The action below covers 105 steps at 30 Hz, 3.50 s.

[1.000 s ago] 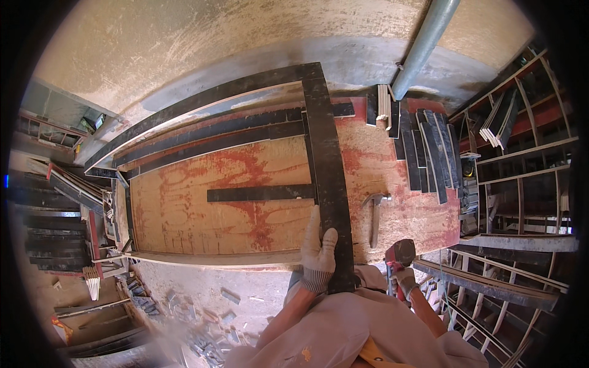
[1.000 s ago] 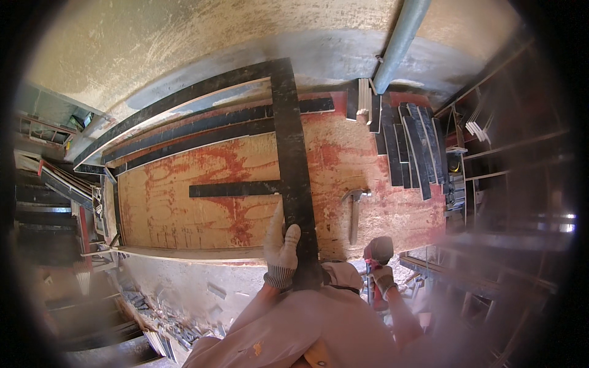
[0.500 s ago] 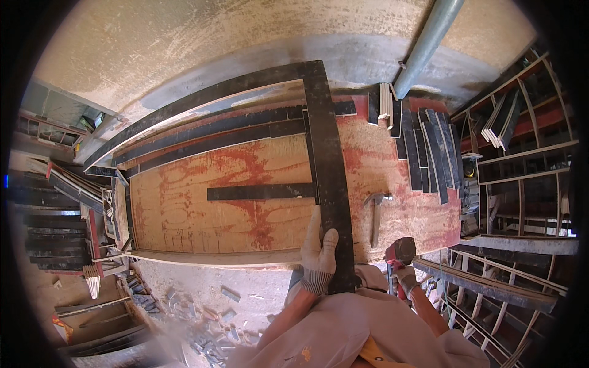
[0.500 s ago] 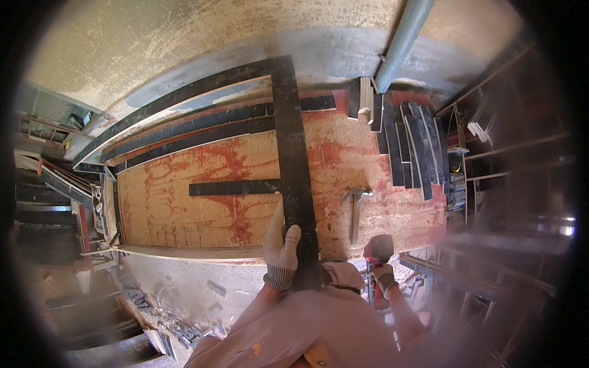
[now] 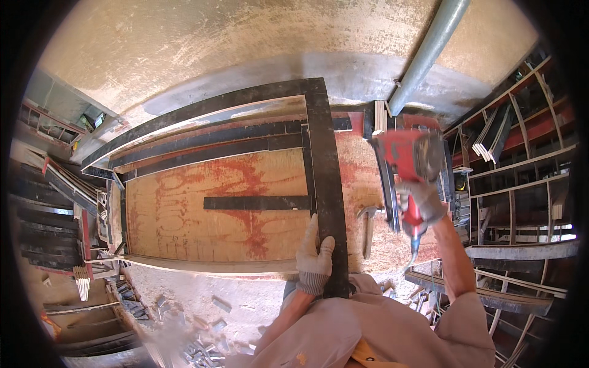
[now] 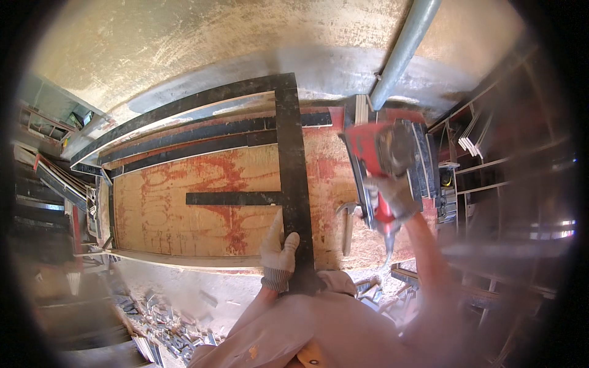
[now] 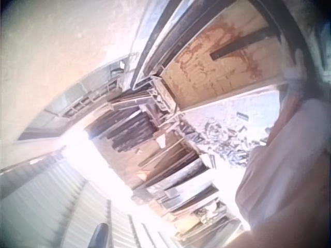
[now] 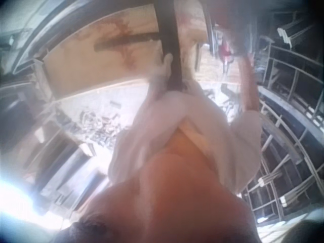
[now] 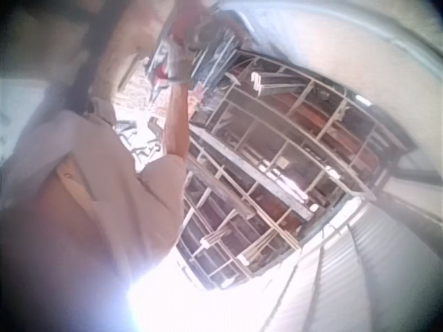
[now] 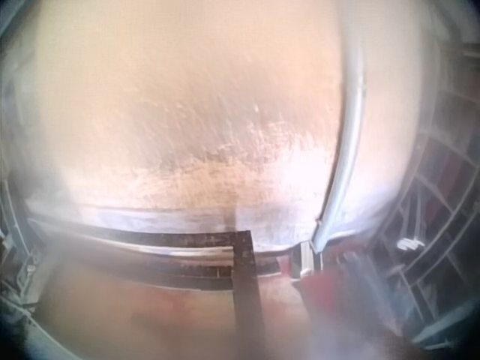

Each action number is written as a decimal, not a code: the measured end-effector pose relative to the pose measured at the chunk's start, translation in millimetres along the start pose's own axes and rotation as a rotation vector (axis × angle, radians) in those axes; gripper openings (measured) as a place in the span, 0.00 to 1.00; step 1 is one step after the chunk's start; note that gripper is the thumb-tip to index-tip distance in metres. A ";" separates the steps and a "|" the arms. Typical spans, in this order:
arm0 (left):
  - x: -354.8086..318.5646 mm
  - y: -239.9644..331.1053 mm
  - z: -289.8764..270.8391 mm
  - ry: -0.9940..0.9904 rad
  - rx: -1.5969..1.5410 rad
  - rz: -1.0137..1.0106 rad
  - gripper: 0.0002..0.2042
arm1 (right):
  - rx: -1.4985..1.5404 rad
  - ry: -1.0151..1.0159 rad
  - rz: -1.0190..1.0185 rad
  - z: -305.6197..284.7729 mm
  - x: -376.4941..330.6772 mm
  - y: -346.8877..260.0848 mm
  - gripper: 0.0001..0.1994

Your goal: The person assembles a rectangular wooden frame by positioning dark wooden strips onto a plywood base and securing them with a red pneumatic nail gun. The person repeatedly picks up strips, aligns them, and fastens them to the base.

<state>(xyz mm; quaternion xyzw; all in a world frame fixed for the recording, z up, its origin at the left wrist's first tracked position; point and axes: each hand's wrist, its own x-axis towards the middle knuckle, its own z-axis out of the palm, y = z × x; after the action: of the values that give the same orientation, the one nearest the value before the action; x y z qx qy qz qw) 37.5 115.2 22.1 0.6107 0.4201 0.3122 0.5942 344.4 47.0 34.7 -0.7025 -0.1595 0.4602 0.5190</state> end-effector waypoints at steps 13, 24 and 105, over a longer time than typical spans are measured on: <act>0.5 -7.7 0.5 0.004 -0.150 -0.033 0.29 | -0.124 -0.083 -0.089 85.3 49.1 -153.4 0.08; 0.9 -8.0 -2.3 0.001 -0.263 -0.020 0.29 | -0.273 -0.257 -0.076 104.0 103.3 -168.1 0.05; -65.4 -98.2 -3.7 -0.898 -0.747 -0.279 0.28 | 1.263 -0.388 -0.149 194.4 -285.0 467.7 0.10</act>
<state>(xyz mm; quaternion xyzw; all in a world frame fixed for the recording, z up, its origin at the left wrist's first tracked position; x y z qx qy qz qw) -9.3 53.3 -66.8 0.3718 0.0658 0.0691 0.9234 -81.7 -231.8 -245.3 -0.1551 0.0021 0.5461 0.8232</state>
